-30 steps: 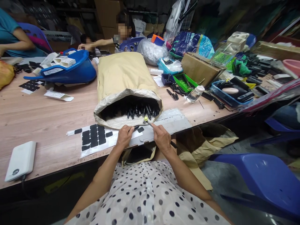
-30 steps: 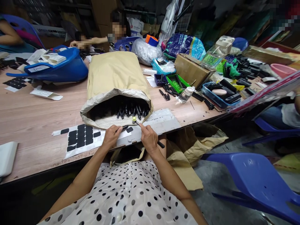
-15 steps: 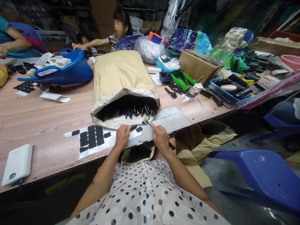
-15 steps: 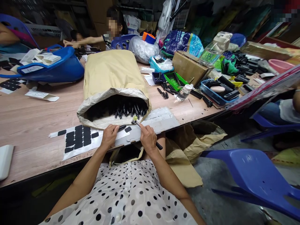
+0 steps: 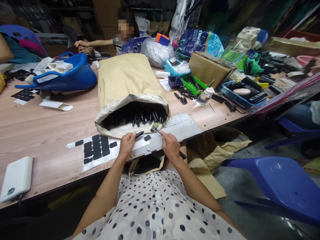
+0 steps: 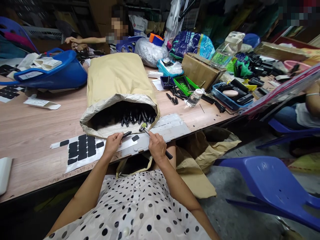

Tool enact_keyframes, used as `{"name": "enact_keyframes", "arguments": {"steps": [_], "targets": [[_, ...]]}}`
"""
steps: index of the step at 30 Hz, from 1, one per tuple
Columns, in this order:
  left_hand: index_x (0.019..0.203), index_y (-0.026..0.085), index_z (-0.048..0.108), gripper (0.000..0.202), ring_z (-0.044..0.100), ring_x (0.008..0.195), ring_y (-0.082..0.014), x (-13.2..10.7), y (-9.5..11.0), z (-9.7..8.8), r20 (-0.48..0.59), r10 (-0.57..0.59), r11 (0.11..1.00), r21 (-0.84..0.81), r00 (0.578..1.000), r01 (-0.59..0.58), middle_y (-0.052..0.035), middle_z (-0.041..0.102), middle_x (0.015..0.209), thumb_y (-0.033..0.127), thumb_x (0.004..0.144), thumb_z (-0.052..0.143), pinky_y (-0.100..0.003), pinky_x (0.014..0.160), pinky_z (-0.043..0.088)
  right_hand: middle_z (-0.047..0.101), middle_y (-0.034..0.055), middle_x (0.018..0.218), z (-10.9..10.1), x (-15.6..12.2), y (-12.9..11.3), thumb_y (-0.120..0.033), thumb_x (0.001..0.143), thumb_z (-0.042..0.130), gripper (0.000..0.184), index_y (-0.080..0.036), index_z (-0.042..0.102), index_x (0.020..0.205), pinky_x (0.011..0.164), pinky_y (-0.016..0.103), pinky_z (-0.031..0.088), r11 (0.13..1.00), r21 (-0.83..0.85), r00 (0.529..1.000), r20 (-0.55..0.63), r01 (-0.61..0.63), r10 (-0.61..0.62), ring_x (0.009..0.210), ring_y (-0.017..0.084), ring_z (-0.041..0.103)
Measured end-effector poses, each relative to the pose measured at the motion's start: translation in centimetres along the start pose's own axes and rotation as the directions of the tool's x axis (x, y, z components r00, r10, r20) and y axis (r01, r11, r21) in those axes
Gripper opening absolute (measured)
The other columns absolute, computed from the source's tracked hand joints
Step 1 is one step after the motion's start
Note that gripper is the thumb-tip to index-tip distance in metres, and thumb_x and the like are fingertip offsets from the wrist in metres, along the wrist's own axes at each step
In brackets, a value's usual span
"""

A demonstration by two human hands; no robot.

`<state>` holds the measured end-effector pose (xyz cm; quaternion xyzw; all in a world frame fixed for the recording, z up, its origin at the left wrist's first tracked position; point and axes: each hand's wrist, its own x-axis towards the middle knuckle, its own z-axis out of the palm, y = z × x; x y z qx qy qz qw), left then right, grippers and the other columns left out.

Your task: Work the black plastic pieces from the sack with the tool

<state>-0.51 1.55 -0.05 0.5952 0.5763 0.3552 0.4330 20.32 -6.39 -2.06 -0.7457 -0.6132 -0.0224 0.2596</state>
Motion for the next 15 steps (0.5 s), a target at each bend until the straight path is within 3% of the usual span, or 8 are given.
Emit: {"name": "enact_keyframes", "arguments": {"steps": [3, 7, 12, 15], "targets": [[0.054, 0.019, 0.055, 0.041, 0.04, 0.045, -0.0099, -0.2, 0.1, -0.2, 0.032, -0.168, 0.943, -0.285, 0.985, 0.17, 0.0042, 0.046, 0.045, 0.044, 0.085, 0.064, -0.024, 0.049, 0.031, 0.066, 0.0078, 0.085, 0.1, 0.0, 0.1, -0.017, 0.095, 0.051, 0.034, -0.024, 0.072, 0.121, 0.074, 0.031, 0.036, 0.999, -0.035, 0.999, -0.015, 0.03, -0.031, 0.084, 0.021, 0.052], [0.061, 0.016, 0.06, 0.036, 0.044, 0.044, -0.0068, -1.1, 0.5, 0.1, 0.131, -0.297, 0.757, -0.572, 0.946, 0.317, 0.002, 0.056, 0.054, 0.042, 0.076, 0.078, -0.02, 0.045, 0.035, 0.063, 0.0099, 0.094, 0.3, 0.2, 0.2, -0.013, 0.095, 0.045, 0.036, -0.023, 0.072, 0.118, 0.073, 0.031, 0.035, 0.996, -0.051, 0.996, -0.038, 0.074, -0.076, 0.083, 0.021, 0.048], [0.073, 0.011, 0.066, 0.023, 0.049, 0.045, -0.0052, -2.4, 1.1, 0.9, 0.292, -0.394, 0.554, -0.681, 0.871, 0.479, -0.0004, 0.06, 0.061, 0.029, 0.079, 0.08, -0.017, 0.045, 0.044, 0.06, 0.0098, 0.095, 0.1, 0.8, 0.2, -0.015, 0.094, 0.049, 0.03, -0.023, 0.075, 0.105, 0.07, 0.032, 0.033, 0.995, -0.081, 0.998, -0.004, 0.063, -0.064, 0.084, 0.021, 0.047], [0.078, 0.009, 0.068, 0.017, 0.05, 0.046, -0.0045, -2.8, 1.1, 1.2, 0.381, -0.403, 0.467, -0.696, 0.832, 0.545, -0.0011, 0.06, 0.063, 0.022, 0.082, 0.078, -0.015, 0.047, 0.048, 0.062, 0.01, 0.097, -0.5, 1.0, -0.4, -0.017, 0.092, 0.053, 0.027, -0.024, 0.075, 0.107, 0.074, 0.033, 0.035, 0.998, -0.038, 0.998, -0.032, 0.049, -0.051, 0.089, 0.023, 0.049]]}}
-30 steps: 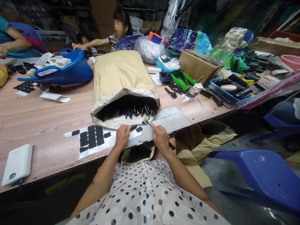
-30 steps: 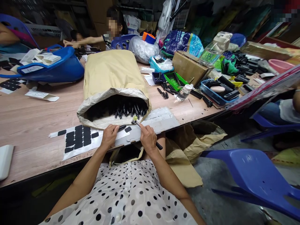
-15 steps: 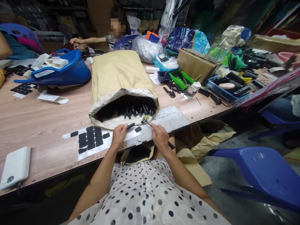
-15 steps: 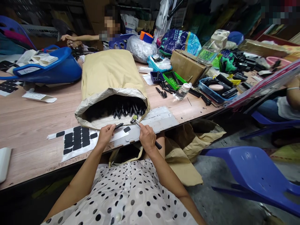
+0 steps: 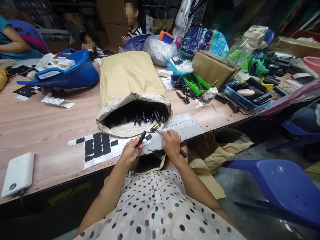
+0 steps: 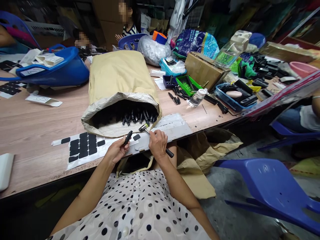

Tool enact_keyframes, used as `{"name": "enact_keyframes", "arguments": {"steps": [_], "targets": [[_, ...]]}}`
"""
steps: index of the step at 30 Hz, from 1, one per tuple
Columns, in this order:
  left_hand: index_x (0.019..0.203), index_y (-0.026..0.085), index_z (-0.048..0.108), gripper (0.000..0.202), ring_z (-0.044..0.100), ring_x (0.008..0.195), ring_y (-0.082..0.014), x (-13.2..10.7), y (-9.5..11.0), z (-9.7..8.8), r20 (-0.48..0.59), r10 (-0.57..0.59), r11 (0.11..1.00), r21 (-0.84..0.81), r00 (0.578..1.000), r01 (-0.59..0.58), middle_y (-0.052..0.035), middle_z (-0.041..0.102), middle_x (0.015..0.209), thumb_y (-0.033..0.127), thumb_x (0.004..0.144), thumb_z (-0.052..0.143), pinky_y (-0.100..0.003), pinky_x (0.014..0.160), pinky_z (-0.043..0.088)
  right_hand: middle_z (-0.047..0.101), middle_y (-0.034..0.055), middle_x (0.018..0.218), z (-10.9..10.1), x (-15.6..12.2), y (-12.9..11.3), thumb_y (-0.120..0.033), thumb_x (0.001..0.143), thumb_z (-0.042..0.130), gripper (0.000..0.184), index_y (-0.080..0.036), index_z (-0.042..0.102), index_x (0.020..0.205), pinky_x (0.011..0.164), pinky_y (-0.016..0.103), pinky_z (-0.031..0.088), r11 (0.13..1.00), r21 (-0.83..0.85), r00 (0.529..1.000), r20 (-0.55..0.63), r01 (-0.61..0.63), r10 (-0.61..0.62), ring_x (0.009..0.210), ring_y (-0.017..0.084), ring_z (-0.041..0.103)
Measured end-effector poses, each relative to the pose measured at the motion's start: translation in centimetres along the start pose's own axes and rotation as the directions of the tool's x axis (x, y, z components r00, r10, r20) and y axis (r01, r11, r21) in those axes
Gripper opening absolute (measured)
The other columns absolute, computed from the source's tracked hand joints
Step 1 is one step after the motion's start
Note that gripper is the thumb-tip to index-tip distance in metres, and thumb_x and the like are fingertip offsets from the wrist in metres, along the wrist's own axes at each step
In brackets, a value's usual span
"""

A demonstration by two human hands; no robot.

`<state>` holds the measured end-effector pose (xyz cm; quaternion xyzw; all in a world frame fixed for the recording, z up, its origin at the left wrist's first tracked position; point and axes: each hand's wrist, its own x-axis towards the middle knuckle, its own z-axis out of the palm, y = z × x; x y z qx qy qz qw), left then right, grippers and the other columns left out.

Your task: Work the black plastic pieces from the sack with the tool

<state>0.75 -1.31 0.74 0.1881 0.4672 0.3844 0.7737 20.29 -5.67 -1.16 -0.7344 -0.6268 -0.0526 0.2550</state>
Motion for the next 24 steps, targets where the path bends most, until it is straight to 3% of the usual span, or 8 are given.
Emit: {"name": "enact_keyframes", "arguments": {"steps": [3, 5, 8, 11, 13, 17, 24], "targets": [[0.078, 0.011, 0.068, 0.012, 0.051, 0.047, -0.0045, -0.1, -0.3, 0.1, 0.036, -0.018, 0.999, -0.027, 0.999, 0.019, -0.0003, 0.06, 0.063, 0.018, 0.082, 0.077, -0.015, 0.048, 0.05, 0.064, 0.0097, 0.1, -0.5, 0.2, -1.3, -0.02, 0.091, 0.054, 0.03, -0.024, 0.074, 0.114, 0.082, 0.035, 0.04, 0.981, 0.193, 1.0, -0.008, -0.026, 0.028, 0.095, 0.023, 0.053], [0.077, 0.012, 0.068, 0.012, 0.052, 0.048, -0.0049, -0.1, -0.4, 0.2, 0.051, -0.009, 1.0, -0.029, 0.999, 0.01, -0.0005, 0.063, 0.065, 0.018, 0.081, 0.077, -0.015, 0.048, 0.05, 0.066, 0.0079, 0.098, -0.4, 0.3, -2.4, -0.024, 0.09, 0.056, 0.031, -0.022, 0.073, 0.116, 0.082, 0.034, 0.045, 0.903, 0.424, 0.996, 0.085, -0.067, 0.034, 0.092, 0.021, 0.056], [0.079, 0.012, 0.07, 0.011, 0.053, 0.049, -0.0052, -0.2, -0.5, 0.3, 0.084, 0.009, 1.0, -0.026, 0.996, -0.006, -0.0025, 0.069, 0.071, 0.019, 0.079, 0.078, -0.016, 0.048, 0.05, 0.067, 0.0032, 0.09, 0.2, 0.5, -3.9, -0.033, 0.084, 0.062, 0.035, -0.02, 0.07, 0.116, 0.071, 0.029, 0.049, 0.635, 0.723, 0.941, 0.337, -0.273, 0.022, 0.074, 0.015, 0.058], [0.082, 0.012, 0.072, 0.012, 0.055, 0.052, -0.0062, -0.3, -0.6, 0.3, 0.124, 0.021, 1.0, -0.026, 0.992, -0.017, -0.0034, 0.071, 0.075, 0.018, 0.076, 0.081, -0.018, 0.053, 0.052, 0.064, -0.0016, 0.079, 0.7, 0.8, -5.0, -0.04, 0.077, 0.069, 0.038, -0.019, 0.069, 0.109, 0.065, 0.026, 0.049, 0.347, 0.816, 0.871, 0.491, -0.462, 0.005, 0.067, 0.012, 0.058], [0.083, 0.011, 0.073, 0.014, 0.057, 0.054, -0.0072, -0.3, -0.7, 0.2, 0.153, 0.03, 1.0, -0.013, 0.988, -0.028, -0.0034, 0.071, 0.074, 0.018, 0.075, 0.082, -0.019, 0.056, 0.053, 0.061, -0.0034, 0.073, 0.8, 1.0, -5.5, -0.044, 0.072, 0.072, 0.036, -0.02, 0.068, 0.098, 0.061, 0.024, 0.048, 0.237, 0.823, 0.847, 0.532, -0.517, 0.003, 0.065, 0.012, 0.058], [0.08, 0.011, 0.073, 0.019, 0.057, 0.056, -0.0075, -0.3, -0.9, -0.1, 0.204, 0.057, 0.998, 0.02, 0.977, -0.062, -0.0016, 0.068, 0.07, 0.022, 0.072, 0.086, -0.02, 0.059, 0.053, 0.056, -0.0048, 0.063, 0.4, 1.3, -6.1, -0.052, 0.069, 0.073, 0.035, -0.02, 0.064, 0.08, 0.053, 0.022, 0.043, 0.179, 0.808, 0.821, 0.571, -0.562, 0.003, 0.058, 0.011, 0.055], [0.083, 0.013, 0.074, 0.022, 0.058, 0.058, -0.007, -0.2, -1.1, -0.6, 0.221, 0.086, 0.996, 0.019, 0.971, -0.092, 0.0, 0.067, 0.071, 0.023, 0.069, 0.087, -0.02, 0.061, 0.052, 0.056, -0.0055, 0.062, -0.2, 1.3, -6.8, -0.049, 0.066, 0.074, 0.033, -0.02, 0.064, 0.08, 0.049, 0.022, 0.042, 0.157, 0.817, 0.829, 0.559, -0.555, 0.022, 0.053, 0.01, 0.051]]}}
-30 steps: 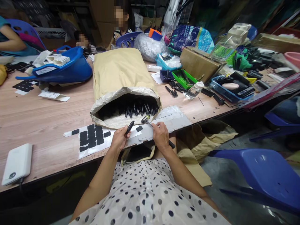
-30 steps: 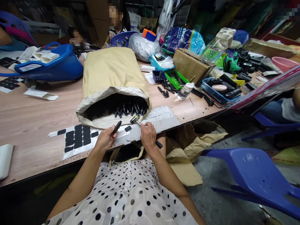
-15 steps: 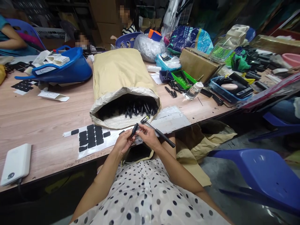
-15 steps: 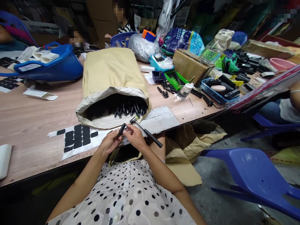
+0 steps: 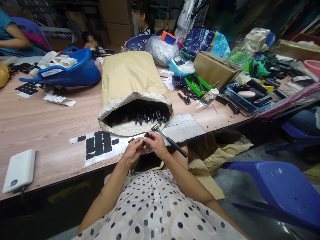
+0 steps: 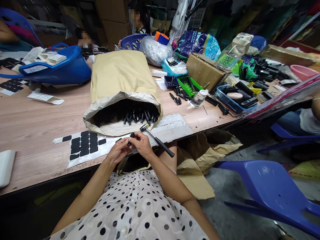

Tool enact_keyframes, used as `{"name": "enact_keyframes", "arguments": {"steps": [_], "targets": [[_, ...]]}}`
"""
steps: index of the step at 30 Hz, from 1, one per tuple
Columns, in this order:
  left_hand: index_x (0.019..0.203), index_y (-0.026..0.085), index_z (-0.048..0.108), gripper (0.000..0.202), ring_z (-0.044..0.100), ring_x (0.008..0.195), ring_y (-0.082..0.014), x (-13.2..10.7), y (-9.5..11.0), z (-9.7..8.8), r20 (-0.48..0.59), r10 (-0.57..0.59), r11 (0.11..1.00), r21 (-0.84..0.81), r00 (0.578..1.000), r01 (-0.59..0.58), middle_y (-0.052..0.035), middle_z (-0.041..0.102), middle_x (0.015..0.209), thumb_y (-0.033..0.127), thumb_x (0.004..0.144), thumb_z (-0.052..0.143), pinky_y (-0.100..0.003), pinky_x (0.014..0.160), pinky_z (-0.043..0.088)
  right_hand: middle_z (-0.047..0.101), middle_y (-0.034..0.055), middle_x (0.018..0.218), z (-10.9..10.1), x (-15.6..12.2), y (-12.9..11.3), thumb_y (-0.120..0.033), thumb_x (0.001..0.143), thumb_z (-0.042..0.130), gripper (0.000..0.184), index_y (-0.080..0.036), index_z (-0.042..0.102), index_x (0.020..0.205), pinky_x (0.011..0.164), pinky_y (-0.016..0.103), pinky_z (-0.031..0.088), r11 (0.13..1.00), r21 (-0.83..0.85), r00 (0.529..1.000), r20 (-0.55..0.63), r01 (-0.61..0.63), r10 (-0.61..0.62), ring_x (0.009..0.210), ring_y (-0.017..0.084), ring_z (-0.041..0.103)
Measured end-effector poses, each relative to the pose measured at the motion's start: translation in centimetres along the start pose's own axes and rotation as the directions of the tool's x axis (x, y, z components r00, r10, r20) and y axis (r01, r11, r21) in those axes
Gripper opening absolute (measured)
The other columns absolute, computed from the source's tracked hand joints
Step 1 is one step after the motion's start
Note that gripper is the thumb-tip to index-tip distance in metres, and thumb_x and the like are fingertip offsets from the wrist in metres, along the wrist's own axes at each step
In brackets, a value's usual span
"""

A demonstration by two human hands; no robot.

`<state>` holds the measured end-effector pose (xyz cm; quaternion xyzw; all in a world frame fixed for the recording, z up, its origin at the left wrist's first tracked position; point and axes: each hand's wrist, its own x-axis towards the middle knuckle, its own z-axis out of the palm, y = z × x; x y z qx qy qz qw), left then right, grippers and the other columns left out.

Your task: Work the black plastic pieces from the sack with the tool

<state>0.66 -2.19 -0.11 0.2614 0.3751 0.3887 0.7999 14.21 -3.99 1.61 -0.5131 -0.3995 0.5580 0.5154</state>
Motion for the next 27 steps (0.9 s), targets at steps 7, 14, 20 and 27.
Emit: {"name": "enact_keyframes", "arguments": {"steps": [7, 14, 20, 27], "targets": [[0.082, 0.014, 0.075, 0.025, 0.057, 0.059, -0.006, -0.1, -0.3, -0.1, -0.012, 0.013, 0.999, -0.042, 1.0, -0.013, 0.0007, 0.068, 0.074, 0.019, 0.062, 0.09, -0.018, 0.06, 0.05, 0.06, -0.0016, 0.072, -0.4, -0.2, -0.2, -0.052, 0.071, 0.071, 0.033, -0.021, 0.069, 0.082, 0.055, 0.022, 0.043, 0.996, -0.068, 0.998, 0.025, 0.053, -0.051, 0.067, 0.012, 0.054], [0.076, 0.013, 0.076, 0.032, 0.059, 0.064, -0.0082, -0.5, -0.2, 0.5, 0.0, 0.017, 1.0, 0.014, 1.0, -0.017, -0.0017, 0.071, 0.078, 0.026, 0.054, 0.095, -0.021, 0.065, 0.051, 0.058, 0.0004, 0.08, -1.0, -0.8, -0.2, -0.052, 0.079, 0.067, 0.032, -0.021, 0.068, 0.073, 0.062, 0.023, 0.045, 0.967, -0.195, 0.987, 0.028, 0.162, -0.159, 0.078, 0.014, 0.055], [0.078, 0.015, 0.076, 0.042, 0.061, 0.066, -0.0125, -1.3, 0.0, 0.7, 0.0, 0.067, 0.967, 0.245, 0.998, -0.065, -0.0019, 0.07, 0.073, 0.043, 0.051, 0.094, -0.027, 0.068, 0.051, 0.061, -0.0012, 0.079, -3.7, -3.4, 0.0, -0.053, 0.081, 0.07, 0.033, -0.02, 0.071, 0.085, 0.066, 0.024, 0.047, 0.966, -0.218, 0.979, 0.178, 0.136, -0.098, 0.072, 0.012, 0.056], [0.088, 0.018, 0.075, 0.027, 0.057, 0.066, -0.0138, 3.2, 2.2, -0.3, -0.256, 0.561, 0.68, 0.685, 0.787, -0.262, 0.0002, 0.066, 0.074, 0.04, 0.071, 0.074, -0.028, 0.067, 0.051, 0.075, 0.0077, 0.107, -4.2, -5.6, 2.7, -0.026, 0.087, 0.061, 0.03, -0.023, 0.075, 0.115, 0.086, 0.029, 0.051, 0.48, -0.866, 0.936, 0.273, 0.138, 0.222, 0.094, 0.02, 0.069]]}}
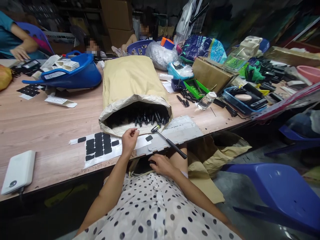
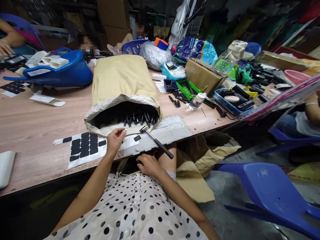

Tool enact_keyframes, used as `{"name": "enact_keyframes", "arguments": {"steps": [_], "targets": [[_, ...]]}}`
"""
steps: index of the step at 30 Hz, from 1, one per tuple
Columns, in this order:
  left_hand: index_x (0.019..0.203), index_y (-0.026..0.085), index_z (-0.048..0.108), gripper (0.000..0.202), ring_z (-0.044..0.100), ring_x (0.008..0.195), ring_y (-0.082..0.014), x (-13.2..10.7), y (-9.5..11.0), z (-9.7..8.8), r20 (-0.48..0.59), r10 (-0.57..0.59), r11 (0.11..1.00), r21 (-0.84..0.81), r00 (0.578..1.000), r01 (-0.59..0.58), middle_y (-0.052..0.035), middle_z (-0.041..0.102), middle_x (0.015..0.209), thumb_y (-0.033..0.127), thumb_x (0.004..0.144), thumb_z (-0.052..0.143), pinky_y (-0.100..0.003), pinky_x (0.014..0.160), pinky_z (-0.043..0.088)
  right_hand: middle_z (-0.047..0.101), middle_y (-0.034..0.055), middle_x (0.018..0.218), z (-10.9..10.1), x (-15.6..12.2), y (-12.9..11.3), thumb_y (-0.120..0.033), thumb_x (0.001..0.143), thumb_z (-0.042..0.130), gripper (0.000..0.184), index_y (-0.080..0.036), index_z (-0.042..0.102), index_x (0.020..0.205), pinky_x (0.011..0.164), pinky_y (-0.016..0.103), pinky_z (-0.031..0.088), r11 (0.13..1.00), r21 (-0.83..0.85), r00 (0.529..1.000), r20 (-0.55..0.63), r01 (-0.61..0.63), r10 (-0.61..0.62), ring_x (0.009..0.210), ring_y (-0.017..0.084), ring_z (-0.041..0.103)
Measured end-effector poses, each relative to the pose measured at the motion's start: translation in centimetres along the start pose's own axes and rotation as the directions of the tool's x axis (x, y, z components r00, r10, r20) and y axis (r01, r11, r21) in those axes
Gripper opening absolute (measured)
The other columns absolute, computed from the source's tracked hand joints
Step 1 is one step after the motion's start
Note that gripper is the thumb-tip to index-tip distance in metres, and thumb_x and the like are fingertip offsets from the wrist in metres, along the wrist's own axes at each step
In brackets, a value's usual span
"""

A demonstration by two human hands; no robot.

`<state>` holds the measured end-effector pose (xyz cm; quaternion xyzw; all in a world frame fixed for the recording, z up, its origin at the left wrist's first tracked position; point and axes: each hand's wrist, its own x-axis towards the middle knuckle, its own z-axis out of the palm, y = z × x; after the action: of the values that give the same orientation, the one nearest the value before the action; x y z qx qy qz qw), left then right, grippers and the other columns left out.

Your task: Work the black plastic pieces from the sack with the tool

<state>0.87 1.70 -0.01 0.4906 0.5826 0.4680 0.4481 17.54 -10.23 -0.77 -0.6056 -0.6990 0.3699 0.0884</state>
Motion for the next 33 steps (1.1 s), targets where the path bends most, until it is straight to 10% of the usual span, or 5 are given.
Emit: {"name": "enact_keyframes", "arguments": {"steps": [4, 12, 20, 26, 33], "targets": [[0.083, 0.02, 0.071, 0.011, 0.062, 0.076, -0.0175, 3.3, 0.5, 1.7, -0.143, 0.102, 0.954, 0.294, 0.985, -0.056, -0.0021, 0.065, 0.083, 0.026, 0.075, 0.066, -0.033, 0.081, 0.054, 0.075, 0.0157, 0.116, 1.2, 1.1, -0.3, -0.021, 0.092, 0.052, 0.041, -0.02, 0.07, 0.128, 0.098, 0.037, 0.05, 0.935, -0.307, 0.968, 0.114, -0.179, 0.223, 0.115, 0.029, 0.069], [0.094, 0.02, 0.068, 0.02, 0.065, 0.095, -0.0314, 5.5, 2.0, 4.4, -0.149, 0.089, 0.76, 0.649, 0.985, 0.029, -0.0118, 0.064, 0.104, 0.032, 0.078, 0.071, -0.043, 0.079, 0.053, 0.072, 0.0143, 0.124, 1.4, 0.7, 0.1, -0.028, 0.092, 0.057, 0.04, -0.023, 0.069, 0.13, 0.099, 0.036, 0.051, 0.937, -0.313, 0.964, 0.161, -0.154, 0.212, 0.119, 0.028, 0.067], [0.097, 0.023, 0.07, 0.018, 0.064, 0.087, -0.0271, 5.2, 0.3, 1.8, -0.049, 0.159, 0.747, 0.659, 0.986, -0.088, -0.0078, 0.062, 0.101, 0.021, 0.079, 0.068, -0.037, 0.072, 0.05, 0.071, 0.0128, 0.124, 0.2, -0.4, -0.1, -0.027, 0.094, 0.056, 0.037, -0.022, 0.07, 0.127, 0.097, 0.036, 0.052, 0.967, -0.252, 0.984, 0.157, -0.047, 0.089, 0.116, 0.027, 0.068], [0.091, 0.023, 0.068, 0.016, 0.059, 0.077, -0.0198, 2.3, -0.9, -0.6, 0.087, 0.382, 0.775, 0.513, 0.92, -0.37, -0.0023, 0.061, 0.083, 0.036, 0.091, 0.059, -0.032, 0.07, 0.047, 0.075, 0.0074, 0.114, -2.9, -1.4, 0.7, -0.027, 0.096, 0.054, 0.03, -0.024, 0.072, 0.119, 0.094, 0.031, 0.053, 0.991, -0.056, 0.975, -0.181, 0.12, -0.129, 0.107, 0.02, 0.07], [0.066, 0.022, 0.053, 0.031, 0.052, 0.066, -0.0146, -1.6, -0.9, 0.0, 0.235, 0.515, 0.73, 0.385, 0.825, -0.565, 0.0011, 0.053, 0.068, 0.036, 0.094, 0.053, -0.027, 0.064, 0.043, 0.073, 0.0062, 0.095, -5.7, -0.5, 3.3, -0.025, 0.096, 0.049, 0.027, -0.024, 0.075, 0.102, 0.081, 0.029, 0.052, 0.989, -0.132, 0.746, -0.651, 0.072, -0.141, 0.09, 0.019, 0.067]]}}
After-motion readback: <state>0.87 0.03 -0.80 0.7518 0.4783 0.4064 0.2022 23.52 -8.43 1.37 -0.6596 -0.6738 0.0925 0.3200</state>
